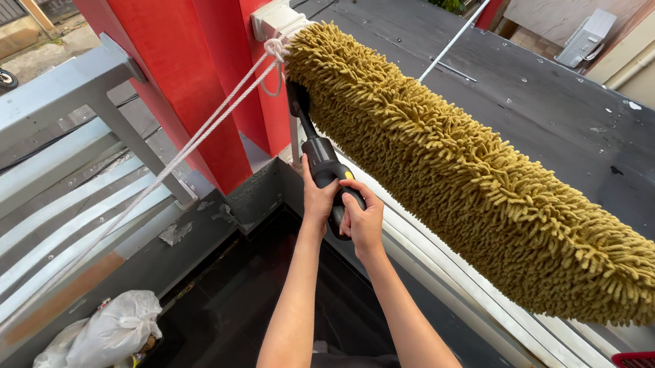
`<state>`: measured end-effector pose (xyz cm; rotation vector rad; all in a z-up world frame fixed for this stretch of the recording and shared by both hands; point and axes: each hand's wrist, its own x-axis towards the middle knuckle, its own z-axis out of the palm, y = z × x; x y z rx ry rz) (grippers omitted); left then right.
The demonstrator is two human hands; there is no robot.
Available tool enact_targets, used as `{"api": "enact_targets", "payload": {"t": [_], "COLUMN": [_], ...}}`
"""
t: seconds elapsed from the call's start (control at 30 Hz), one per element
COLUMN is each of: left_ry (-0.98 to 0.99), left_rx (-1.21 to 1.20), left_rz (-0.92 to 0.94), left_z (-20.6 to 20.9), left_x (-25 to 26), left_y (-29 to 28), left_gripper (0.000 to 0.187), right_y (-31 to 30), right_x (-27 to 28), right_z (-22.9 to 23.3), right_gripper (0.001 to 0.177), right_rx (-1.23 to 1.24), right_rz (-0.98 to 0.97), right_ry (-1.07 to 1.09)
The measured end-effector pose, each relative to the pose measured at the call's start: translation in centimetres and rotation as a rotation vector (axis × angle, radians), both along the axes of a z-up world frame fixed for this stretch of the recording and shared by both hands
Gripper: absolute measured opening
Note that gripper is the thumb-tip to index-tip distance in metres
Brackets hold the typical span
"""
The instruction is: The person cleans the top edge of a balcony railing using a long-handled duster with a yellow microfiber head.
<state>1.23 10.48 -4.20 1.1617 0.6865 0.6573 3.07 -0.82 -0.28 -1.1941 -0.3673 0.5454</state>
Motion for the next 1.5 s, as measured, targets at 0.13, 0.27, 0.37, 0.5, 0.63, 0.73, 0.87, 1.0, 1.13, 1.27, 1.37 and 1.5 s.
{"api": "enact_targets", "payload": {"t": [0.13,0.27,0.37,0.5,0.63,0.73,0.87,1.0,1.13,1.27,1.37,1.5], "left_ry": [0.018,-0.020,0.016,0.008,0.007,-0.013,0.012,-0.043,-0.048,-0.071,-0.032,-0.040], "left_rx": [0.016,-0.021,-0.014,-0.035,-0.023,-0.019,-0.018,-0.019,0.002,-0.016,-0.002,0.008], "left_rz": [0.010,-0.014,-0.016,-0.019,-0.029,-0.030,-0.027,-0.044,-0.044,-0.062,-0.059,-0.050], "left_z": [-0.2,-0.2,-0.1,0.5,0.7,1.1,1.8,2.2,2.6,3.2,3.4,3.3], "left_x": [0.5,0.5,0.5,0.3,0.0,0.0,-0.3,-0.8,-1.0,-1.5,-1.7,-2.0], "left_y": [2.1,2.7,2.0,0.5,-1.5,-3.4,-6.0,-8.4,-11.0,-13.1,-14.4,-15.8], "left_gripper": [0.107,0.109,0.111,0.111,0.110,0.110,0.110,0.111,0.111,0.111,0.112,0.111], "right_y": [2.0,2.5,1.8,0.5,-1.6,-3.4,-6.0,-8.4,-11.0,-13.2,-14.5,-15.9], "right_x": [0.3,0.3,0.4,0.6,0.2,0.4,0.0,-0.6,-1.0,-1.4,-1.7,-2.1], "right_z": [0.1,0.2,-0.1,-0.3,-0.3,0.1,0.6,1.0,1.4,1.8,1.9,1.7], "right_gripper": [0.024,0.025,0.025,0.026,0.027,0.027,0.027,0.027,0.027,0.027,0.027,0.027], "right_rx": [0.005,-0.015,-0.009,-0.008,-0.017,-0.009,-0.011,-0.012,0.004,-0.002,0.011,0.022], "right_rz": [-0.004,-0.003,-0.006,-0.012,-0.025,-0.027,-0.029,-0.042,-0.043,-0.048,-0.041,-0.041], "right_ry": [-0.021,-0.039,-0.038,-0.026,-0.033,-0.024,-0.039,-0.049,-0.048,-0.075,-0.069,-0.074]}}
